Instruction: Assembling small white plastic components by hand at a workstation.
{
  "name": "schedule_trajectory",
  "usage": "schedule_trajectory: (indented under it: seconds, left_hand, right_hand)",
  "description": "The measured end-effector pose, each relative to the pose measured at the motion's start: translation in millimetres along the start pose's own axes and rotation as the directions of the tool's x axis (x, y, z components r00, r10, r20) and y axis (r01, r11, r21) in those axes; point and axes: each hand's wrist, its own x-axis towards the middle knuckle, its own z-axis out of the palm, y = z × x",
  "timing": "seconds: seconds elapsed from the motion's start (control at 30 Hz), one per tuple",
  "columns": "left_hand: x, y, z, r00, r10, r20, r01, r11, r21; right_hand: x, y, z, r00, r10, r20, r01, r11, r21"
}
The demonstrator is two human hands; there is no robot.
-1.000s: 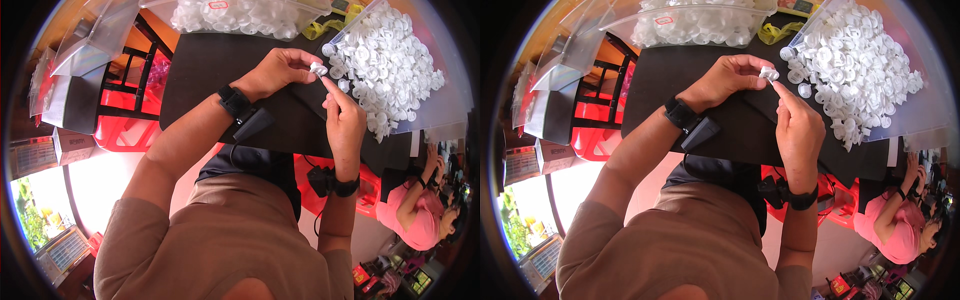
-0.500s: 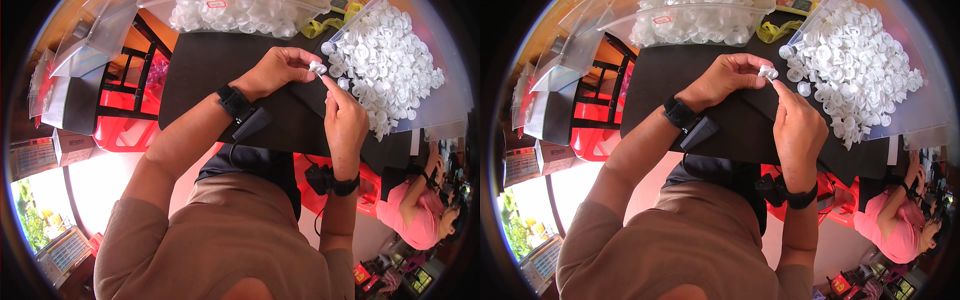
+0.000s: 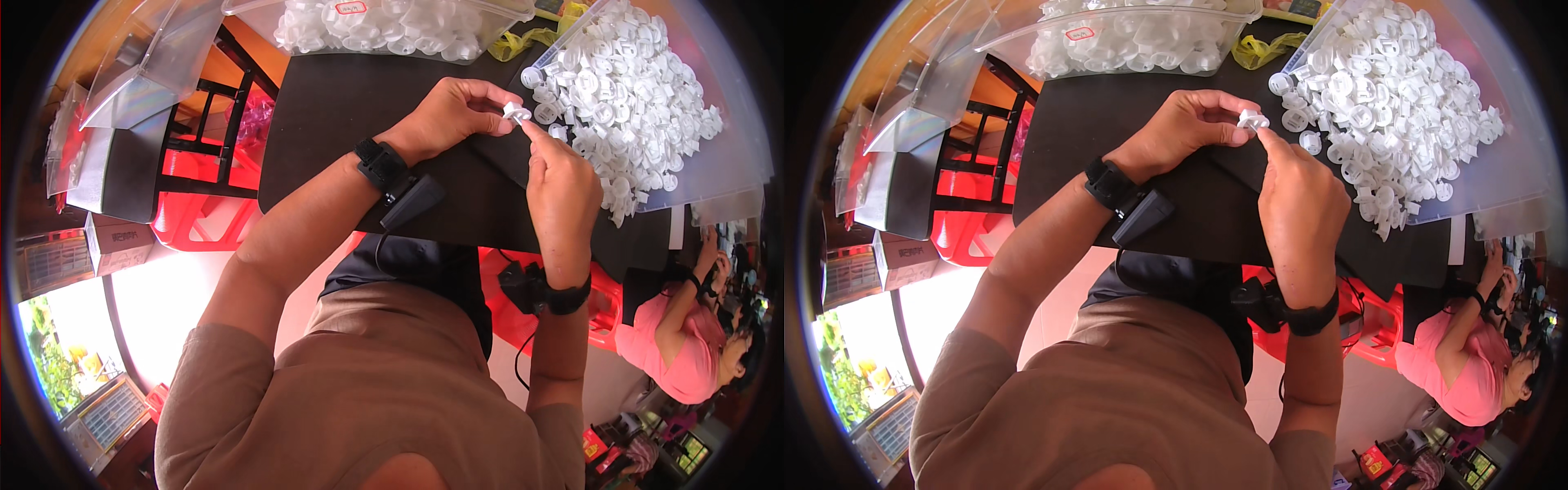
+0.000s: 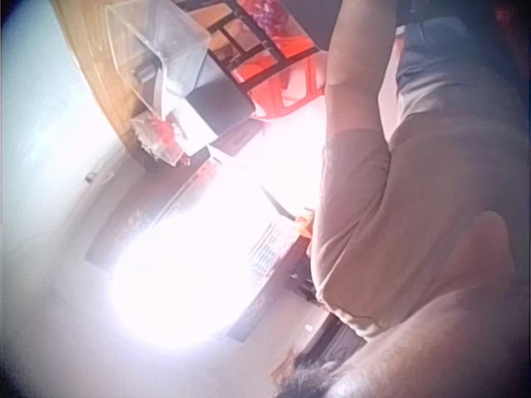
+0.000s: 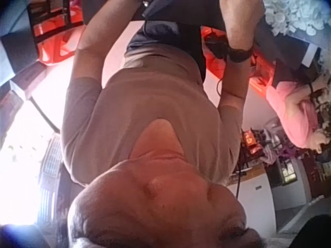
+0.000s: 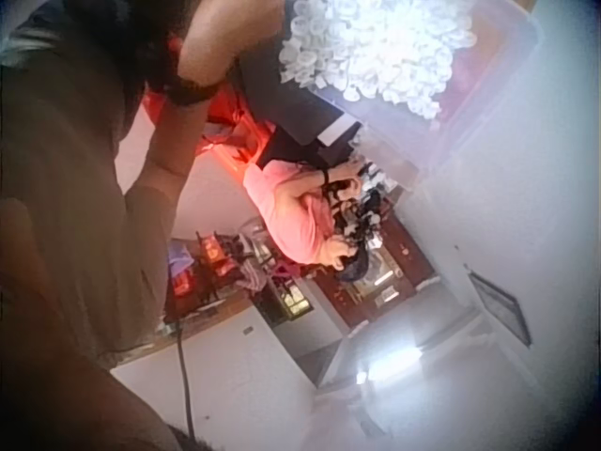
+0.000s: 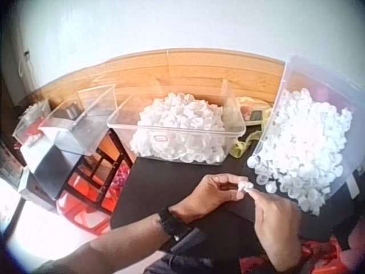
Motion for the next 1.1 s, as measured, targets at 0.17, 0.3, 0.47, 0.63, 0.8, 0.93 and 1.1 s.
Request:
schedule_trajectory:
  seconds: [0.17,0.3,0.47,0.63,0.8,0.93,1.1]
  left_hand:
    - [0.8,-0.7,-0.4,1.000,0.024,0.003,-0.024,0.998,-0.049]
    - [1.4,-2.6,0.0,0.999,0.045,-0.010,-0.046,0.996,-0.082]
    - [2.8,-3.8,-0.6,0.998,0.064,-0.019,-0.066,0.994,-0.084]
    - [1.9,-1.5,-1.0,0.999,0.033,0.003,-0.033,0.998,-0.058]
    - [1.4,-0.7,-0.8,0.999,0.035,0.006,-0.034,0.997,-0.066]
    - [1.7,-1.3,-0.5,0.999,0.039,0.002,-0.039,0.997,-0.061]
    - [1.7,-2.4,-0.8,0.999,0.045,0.003,-0.044,0.997,-0.069]
  right_hand:
    - [0.1,2.8,-7.4,0.999,0.005,-0.054,0.001,0.995,0.099]
    - [-1.3,2.1,-7.7,0.999,0.022,-0.028,-0.019,0.996,0.092]
    - [-0.9,0.5,-8.8,1.000,0.017,-0.022,-0.015,0.997,0.080]
    - [-0.3,-0.9,-10.4,1.000,0.012,-0.001,-0.012,0.997,0.072]
    - [-0.1,-1.8,-10.3,1.000,0.020,0.010,-0.021,0.998,0.062]
    - [0.1,-2.9,-10.9,1.000,0.024,0.019,-0.025,0.998,0.058]
    - [-0.1,-2.5,-10.4,0.999,0.031,0.021,-0.032,0.997,0.065]
